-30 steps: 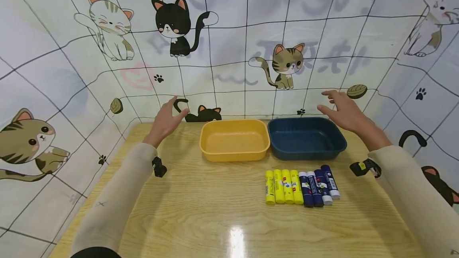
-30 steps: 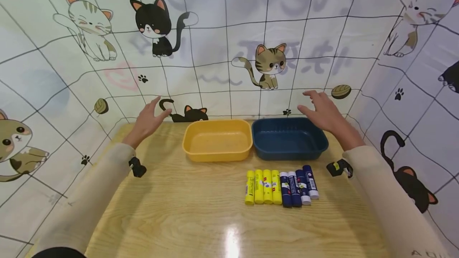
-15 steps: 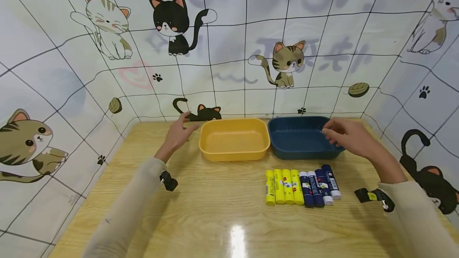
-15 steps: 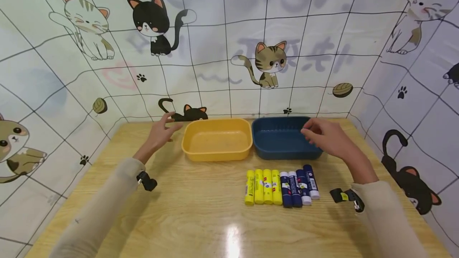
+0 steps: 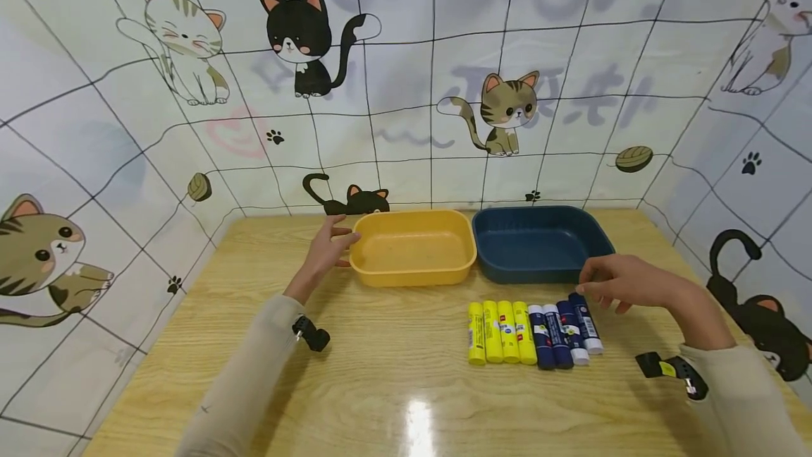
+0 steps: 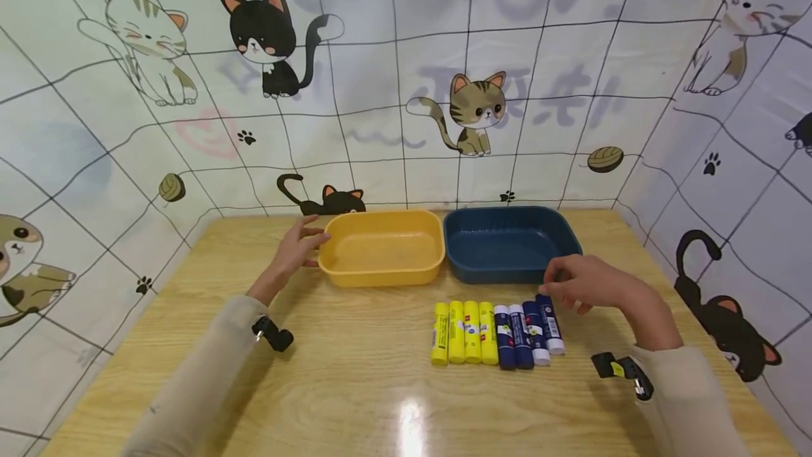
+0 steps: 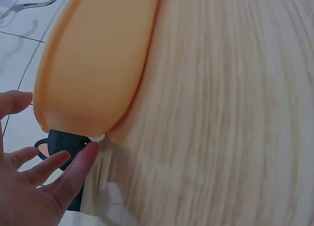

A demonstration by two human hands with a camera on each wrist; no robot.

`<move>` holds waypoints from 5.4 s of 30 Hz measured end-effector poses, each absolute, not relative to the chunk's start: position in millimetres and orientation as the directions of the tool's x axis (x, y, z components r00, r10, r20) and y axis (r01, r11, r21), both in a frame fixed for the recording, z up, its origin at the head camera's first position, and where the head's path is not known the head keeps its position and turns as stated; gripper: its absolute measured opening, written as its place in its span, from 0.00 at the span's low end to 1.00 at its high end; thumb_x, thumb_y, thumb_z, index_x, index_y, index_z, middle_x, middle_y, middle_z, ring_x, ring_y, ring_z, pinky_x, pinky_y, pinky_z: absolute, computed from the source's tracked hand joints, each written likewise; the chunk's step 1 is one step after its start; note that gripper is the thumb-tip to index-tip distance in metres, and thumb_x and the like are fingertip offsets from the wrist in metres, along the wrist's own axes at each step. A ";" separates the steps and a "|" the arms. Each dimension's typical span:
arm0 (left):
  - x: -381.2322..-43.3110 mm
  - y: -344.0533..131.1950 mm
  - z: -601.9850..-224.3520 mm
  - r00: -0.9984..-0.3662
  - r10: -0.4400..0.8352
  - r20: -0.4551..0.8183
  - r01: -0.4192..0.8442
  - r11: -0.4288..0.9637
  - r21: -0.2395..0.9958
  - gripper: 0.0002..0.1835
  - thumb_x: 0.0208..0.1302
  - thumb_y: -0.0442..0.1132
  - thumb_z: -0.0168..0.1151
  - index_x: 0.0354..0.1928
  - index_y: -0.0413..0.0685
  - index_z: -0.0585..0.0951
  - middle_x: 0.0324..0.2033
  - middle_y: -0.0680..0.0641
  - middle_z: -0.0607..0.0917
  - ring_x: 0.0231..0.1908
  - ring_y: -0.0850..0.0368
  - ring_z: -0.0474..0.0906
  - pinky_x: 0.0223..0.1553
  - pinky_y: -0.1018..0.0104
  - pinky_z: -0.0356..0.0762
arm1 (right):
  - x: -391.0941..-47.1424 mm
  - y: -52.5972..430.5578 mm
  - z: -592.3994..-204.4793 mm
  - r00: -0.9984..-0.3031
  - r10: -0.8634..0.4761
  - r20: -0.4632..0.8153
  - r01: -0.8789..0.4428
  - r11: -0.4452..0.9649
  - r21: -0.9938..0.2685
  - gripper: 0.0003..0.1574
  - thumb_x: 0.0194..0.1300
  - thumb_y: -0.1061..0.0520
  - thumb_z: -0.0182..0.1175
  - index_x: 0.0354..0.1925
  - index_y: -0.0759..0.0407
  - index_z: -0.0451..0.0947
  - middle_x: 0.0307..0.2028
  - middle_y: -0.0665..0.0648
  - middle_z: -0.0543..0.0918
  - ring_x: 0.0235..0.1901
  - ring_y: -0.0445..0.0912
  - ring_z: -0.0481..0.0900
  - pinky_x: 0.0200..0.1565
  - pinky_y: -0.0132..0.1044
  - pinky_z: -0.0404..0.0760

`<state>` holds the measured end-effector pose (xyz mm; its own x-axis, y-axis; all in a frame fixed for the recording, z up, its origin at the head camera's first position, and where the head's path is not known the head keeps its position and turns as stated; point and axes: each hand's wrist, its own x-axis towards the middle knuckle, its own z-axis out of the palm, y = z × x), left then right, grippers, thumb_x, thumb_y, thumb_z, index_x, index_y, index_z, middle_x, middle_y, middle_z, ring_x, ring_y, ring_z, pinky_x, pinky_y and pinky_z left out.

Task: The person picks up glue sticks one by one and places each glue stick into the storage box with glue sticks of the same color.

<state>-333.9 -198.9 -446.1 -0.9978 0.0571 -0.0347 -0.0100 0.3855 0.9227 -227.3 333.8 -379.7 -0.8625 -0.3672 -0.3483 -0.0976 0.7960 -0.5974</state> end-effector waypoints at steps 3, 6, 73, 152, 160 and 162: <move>-333.2 -195.8 -449.1 -0.998 0.050 -0.046 -0.025 0.350 0.937 0.41 0.72 0.49 0.62 0.81 0.55 0.56 0.73 0.37 0.70 0.66 0.35 0.75 0.41 0.54 0.88 | -226.4 335.0 -382.9 -0.842 -0.340 -0.418 -0.028 0.802 -0.596 0.27 0.72 0.47 0.61 0.58 0.66 0.73 0.33 0.56 0.79 0.34 0.49 0.79 0.30 0.43 0.82; -331.3 -192.2 -452.3 -0.998 0.049 -0.037 -0.017 0.363 0.932 0.41 0.71 0.47 0.63 0.81 0.57 0.57 0.74 0.38 0.69 0.66 0.35 0.75 0.43 0.54 0.88 | -227.1 336.8 -385.0 -0.826 -0.300 -0.478 0.029 0.823 -0.567 0.36 0.71 0.45 0.63 0.64 0.68 0.68 0.36 0.58 0.79 0.36 0.50 0.80 0.31 0.44 0.83; -328.6 -179.7 -472.4 -0.994 0.078 0.075 0.102 0.450 0.887 0.43 0.53 0.27 0.54 0.76 0.56 0.70 0.76 0.41 0.68 0.53 0.40 0.77 0.38 0.65 0.72 | -220.6 339.7 -374.6 -0.870 -0.382 -0.311 -0.085 0.739 -0.669 0.41 0.72 0.55 0.62 0.74 0.69 0.58 0.45 0.62 0.83 0.40 0.49 0.83 0.36 0.42 0.88; -327.2 -177.0 -472.6 -0.997 0.047 0.068 0.082 0.436 0.896 0.41 0.55 0.30 0.52 0.75 0.60 0.70 0.74 0.41 0.69 0.48 0.43 0.78 0.23 0.68 0.68 | -331.4 341.8 -358.8 -0.931 -0.243 -0.273 -0.109 0.898 -0.427 0.42 0.69 0.56 0.61 0.70 0.77 0.57 0.52 0.81 0.75 0.41 0.60 0.85 0.35 0.50 0.88; -327.7 -177.6 -471.9 -0.998 0.037 0.055 0.065 0.433 0.899 0.40 0.56 0.30 0.52 0.75 0.60 0.70 0.74 0.40 0.70 0.48 0.42 0.79 0.21 0.68 0.67 | -344.8 343.1 -367.4 -0.919 -0.243 -0.311 -0.093 0.899 -0.428 0.42 0.70 0.57 0.60 0.71 0.78 0.56 0.51 0.80 0.76 0.41 0.60 0.85 0.35 0.48 0.88; -327.6 -177.0 -471.7 -0.998 0.037 0.051 0.062 0.434 0.899 0.40 0.57 0.30 0.52 0.75 0.60 0.70 0.74 0.40 0.69 0.49 0.41 0.79 0.21 0.68 0.67 | -347.7 343.4 -370.1 -0.916 -0.244 -0.318 -0.091 0.900 -0.427 0.41 0.70 0.57 0.60 0.71 0.78 0.56 0.50 0.79 0.77 0.40 0.59 0.85 0.35 0.48 0.88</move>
<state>-327.6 -177.0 -471.7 -0.9980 0.0373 0.0507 0.0619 0.4339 0.8988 -347.7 343.4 -370.1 -0.9164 -0.2435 -0.3176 -0.0910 0.8996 -0.4271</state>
